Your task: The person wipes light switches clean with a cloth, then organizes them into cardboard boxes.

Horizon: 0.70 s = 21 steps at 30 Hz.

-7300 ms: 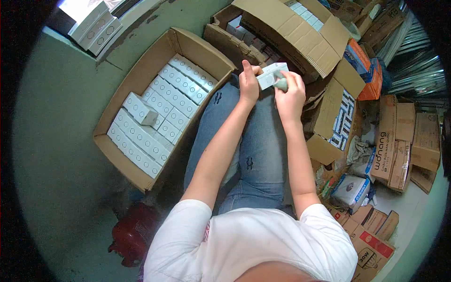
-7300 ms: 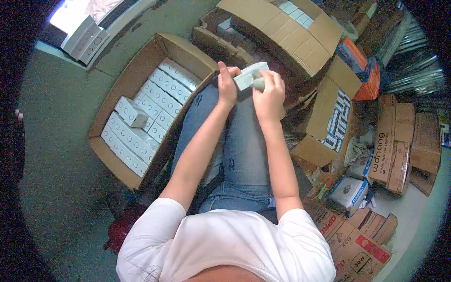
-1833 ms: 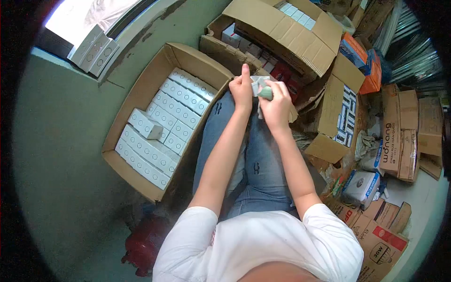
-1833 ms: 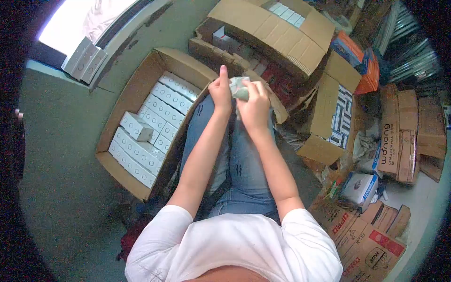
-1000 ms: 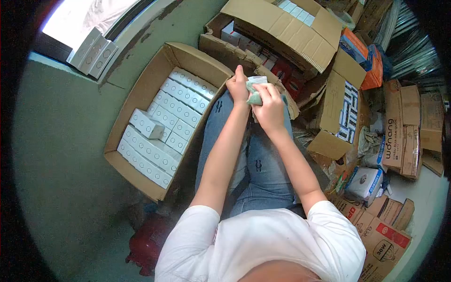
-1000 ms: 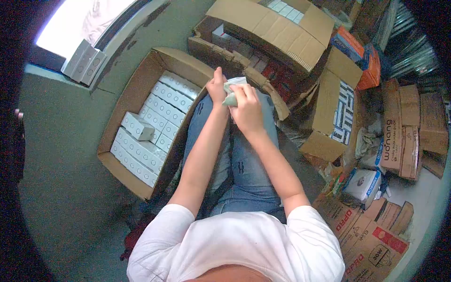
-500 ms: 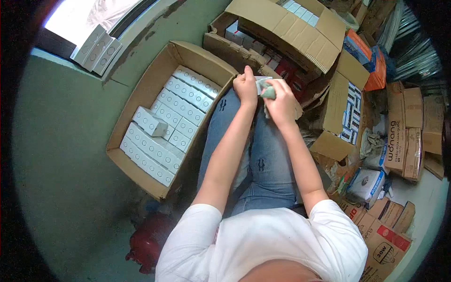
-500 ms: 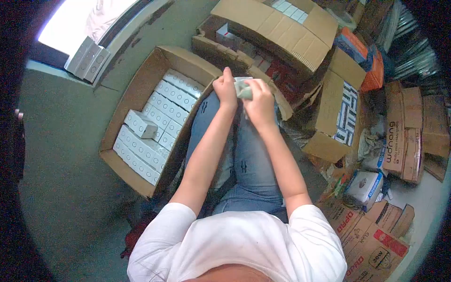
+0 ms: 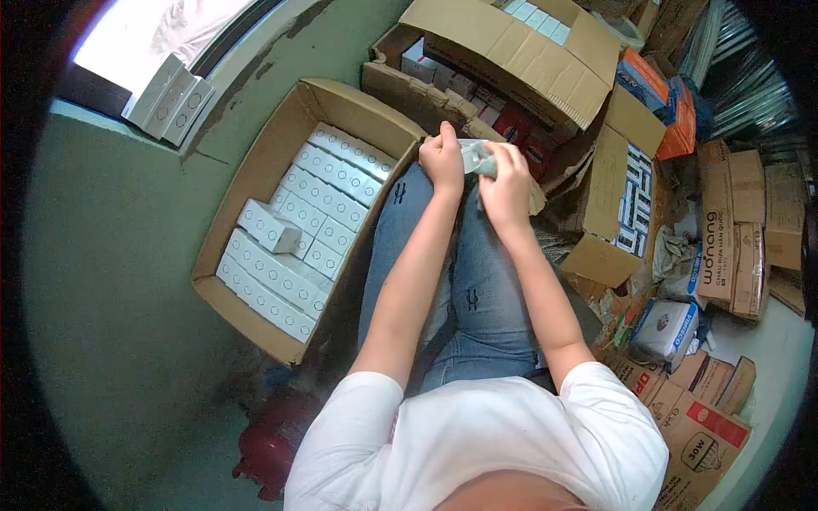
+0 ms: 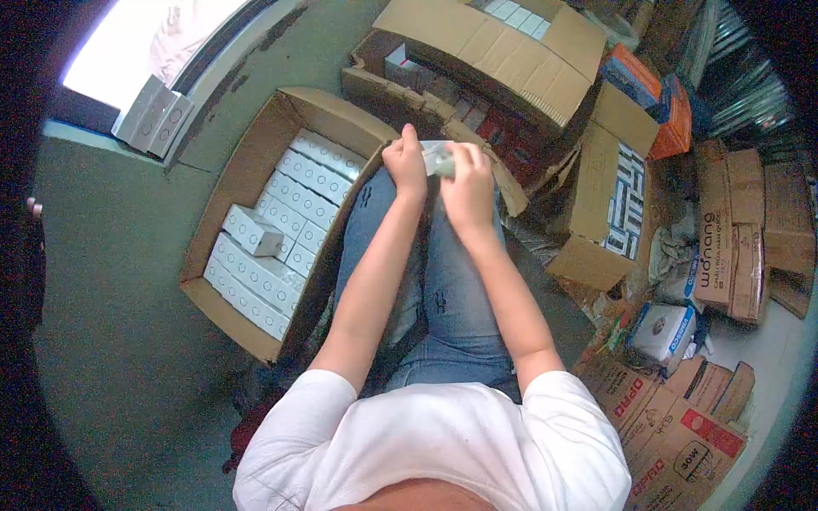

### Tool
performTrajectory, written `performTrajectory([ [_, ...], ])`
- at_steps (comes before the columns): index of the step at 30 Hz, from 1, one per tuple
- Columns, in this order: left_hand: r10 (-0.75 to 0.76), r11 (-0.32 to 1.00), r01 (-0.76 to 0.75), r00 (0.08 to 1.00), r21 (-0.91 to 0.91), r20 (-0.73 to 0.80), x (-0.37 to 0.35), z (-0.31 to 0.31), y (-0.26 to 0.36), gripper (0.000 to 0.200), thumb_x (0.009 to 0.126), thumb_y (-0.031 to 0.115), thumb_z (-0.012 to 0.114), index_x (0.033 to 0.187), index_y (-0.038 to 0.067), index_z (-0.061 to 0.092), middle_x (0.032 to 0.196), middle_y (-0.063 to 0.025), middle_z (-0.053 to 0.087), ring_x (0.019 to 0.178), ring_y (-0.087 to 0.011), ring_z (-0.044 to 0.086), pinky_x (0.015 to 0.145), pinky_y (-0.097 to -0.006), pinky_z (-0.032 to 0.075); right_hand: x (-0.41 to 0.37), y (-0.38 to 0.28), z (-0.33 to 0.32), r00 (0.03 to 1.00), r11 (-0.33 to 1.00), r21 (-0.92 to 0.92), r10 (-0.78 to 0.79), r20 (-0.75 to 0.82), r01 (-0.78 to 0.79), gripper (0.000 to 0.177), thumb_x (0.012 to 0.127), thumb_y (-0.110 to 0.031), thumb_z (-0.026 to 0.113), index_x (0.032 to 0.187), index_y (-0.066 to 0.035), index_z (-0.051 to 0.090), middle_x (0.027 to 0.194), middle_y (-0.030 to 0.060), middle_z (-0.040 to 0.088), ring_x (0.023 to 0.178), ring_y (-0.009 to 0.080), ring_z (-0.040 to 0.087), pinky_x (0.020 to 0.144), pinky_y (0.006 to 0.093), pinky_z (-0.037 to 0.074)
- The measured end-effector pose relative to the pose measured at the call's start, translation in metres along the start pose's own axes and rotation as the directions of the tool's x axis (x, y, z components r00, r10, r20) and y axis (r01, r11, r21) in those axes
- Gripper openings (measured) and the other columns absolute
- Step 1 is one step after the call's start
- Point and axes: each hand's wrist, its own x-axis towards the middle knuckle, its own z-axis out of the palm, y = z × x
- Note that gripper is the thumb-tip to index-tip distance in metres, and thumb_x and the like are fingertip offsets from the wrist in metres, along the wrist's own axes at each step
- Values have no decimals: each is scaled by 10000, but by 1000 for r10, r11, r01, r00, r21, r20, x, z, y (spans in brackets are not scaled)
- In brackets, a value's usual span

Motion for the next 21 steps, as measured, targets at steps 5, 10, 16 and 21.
performTrajectory([
  [5,-112,983,118,992,-142,52,4,-2,1,572,963,287,580,472,12,479,476,3,454,459,-87,381,480,-324,309,-5,-5,-1,1000,1000,23,10,15,-10,365,732,16,674,1092,-12,620,1112,158,594,1080,364,560,927,438,464],
  [10,-170,962,182,983,-204,74,1,-7,12,585,966,307,583,467,28,461,480,16,441,469,-84,373,485,-309,305,-9,-16,0,998,1000,-16,-24,51,25,416,726,12,687,1132,-32,603,1122,146,583,1059,365,561,922,448,463],
  [16,-348,895,368,929,-252,124,2,-5,36,602,981,426,551,493,100,415,513,24,411,480,-86,361,488,-295,301,8,0,-2,997,1000,13,13,-82,-12,345,744,10,689,1080,-47,634,1099,142,616,1038,352,590,901,441,469],
  [21,-313,811,513,788,-283,531,6,-13,30,663,973,650,389,559,135,444,539,36,402,516,-102,415,518,-260,338,28,17,-5,974,974,161,181,-136,-159,196,870,-102,677,1044,-19,641,981,151,653,935,347,636,831,419,497],
])
